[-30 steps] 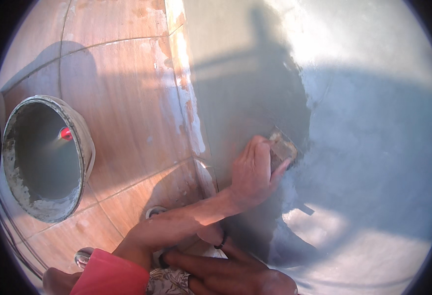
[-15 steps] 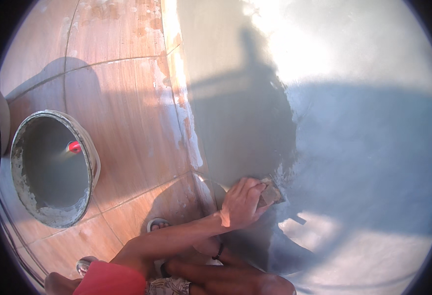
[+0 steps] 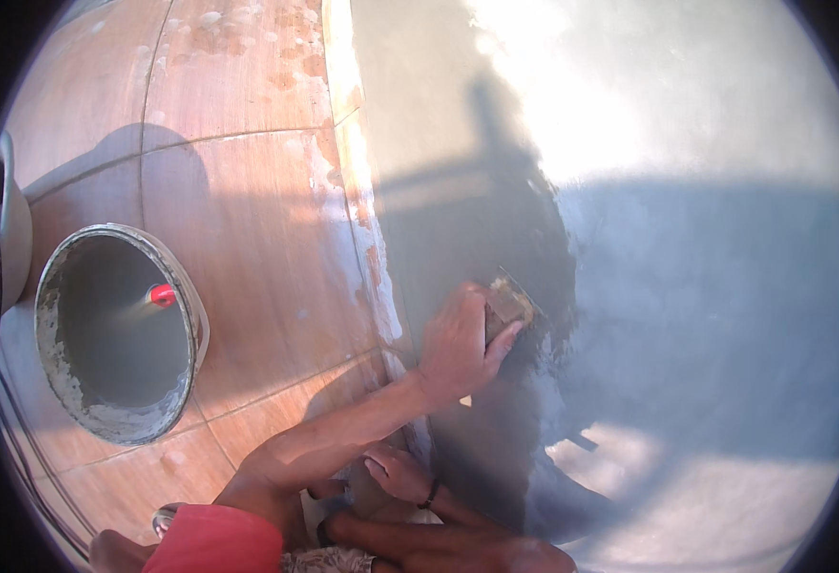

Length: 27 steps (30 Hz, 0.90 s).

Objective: The person sits on a tiled floor and uses a sponge to apply and smooth a wet plaster-like substance onto a vertical wall. They repeatedly dip the sponge into a bucket of water to clean it and then continue smoothing the wall surface.

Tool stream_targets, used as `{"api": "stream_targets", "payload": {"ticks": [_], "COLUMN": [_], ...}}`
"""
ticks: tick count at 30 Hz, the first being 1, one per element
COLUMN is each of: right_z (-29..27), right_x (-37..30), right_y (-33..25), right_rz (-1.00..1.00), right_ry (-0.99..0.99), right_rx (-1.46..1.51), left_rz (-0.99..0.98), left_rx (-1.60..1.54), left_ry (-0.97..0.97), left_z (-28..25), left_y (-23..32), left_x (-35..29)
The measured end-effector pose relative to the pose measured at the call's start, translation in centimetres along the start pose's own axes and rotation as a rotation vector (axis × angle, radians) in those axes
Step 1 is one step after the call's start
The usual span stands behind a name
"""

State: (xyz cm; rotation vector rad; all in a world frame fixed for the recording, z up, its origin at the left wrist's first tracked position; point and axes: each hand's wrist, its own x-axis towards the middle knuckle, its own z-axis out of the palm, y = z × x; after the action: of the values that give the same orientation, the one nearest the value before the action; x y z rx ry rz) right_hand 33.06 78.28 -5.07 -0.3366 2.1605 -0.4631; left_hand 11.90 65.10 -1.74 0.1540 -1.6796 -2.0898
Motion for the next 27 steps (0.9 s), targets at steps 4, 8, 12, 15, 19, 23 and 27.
{"api": "stream_targets", "payload": {"ticks": [4, 8, 12, 15, 19, 23, 27], "right_z": [-1.2, 0.3, 4.1, 1.6, 0.3, 6.6, 2.0], "right_x": [0.1, -1.6, -3.1, -1.2, -1.5, -4.3, -1.9], "right_y": [-0.9, 0.0, 3.2, 1.7, 0.4, 7.7, 2.0], "right_rz": [0.017, 0.034, -0.042, 0.053, 0.183, -0.012, 0.103], "right_ry": [0.110, 0.115, 0.072, -0.020, 0.001, 0.106, -0.004], "right_rx": [0.147, -0.002, 0.062, 0.002, 0.214, 0.229, -0.004], "left_rz": [-0.236, 0.057, 0.241, -0.060, -0.063, 0.158, -0.198], "left_rx": [0.039, -0.012, -0.032, -0.027, -0.001, -0.095, -0.027], "left_ry": [0.153, 0.036, -0.138, 0.019, 0.095, -0.078, 0.014], "left_z": [-2.4, 0.0, 1.8, 0.5, 0.8, 1.9, 0.9], "left_y": [-0.9, 3.8, 2.3, -1.4, 1.6, 2.4, 0.6], "left_x": [8.6, 4.8, -8.9, -6.0, -1.6, -9.3, -4.6]}}
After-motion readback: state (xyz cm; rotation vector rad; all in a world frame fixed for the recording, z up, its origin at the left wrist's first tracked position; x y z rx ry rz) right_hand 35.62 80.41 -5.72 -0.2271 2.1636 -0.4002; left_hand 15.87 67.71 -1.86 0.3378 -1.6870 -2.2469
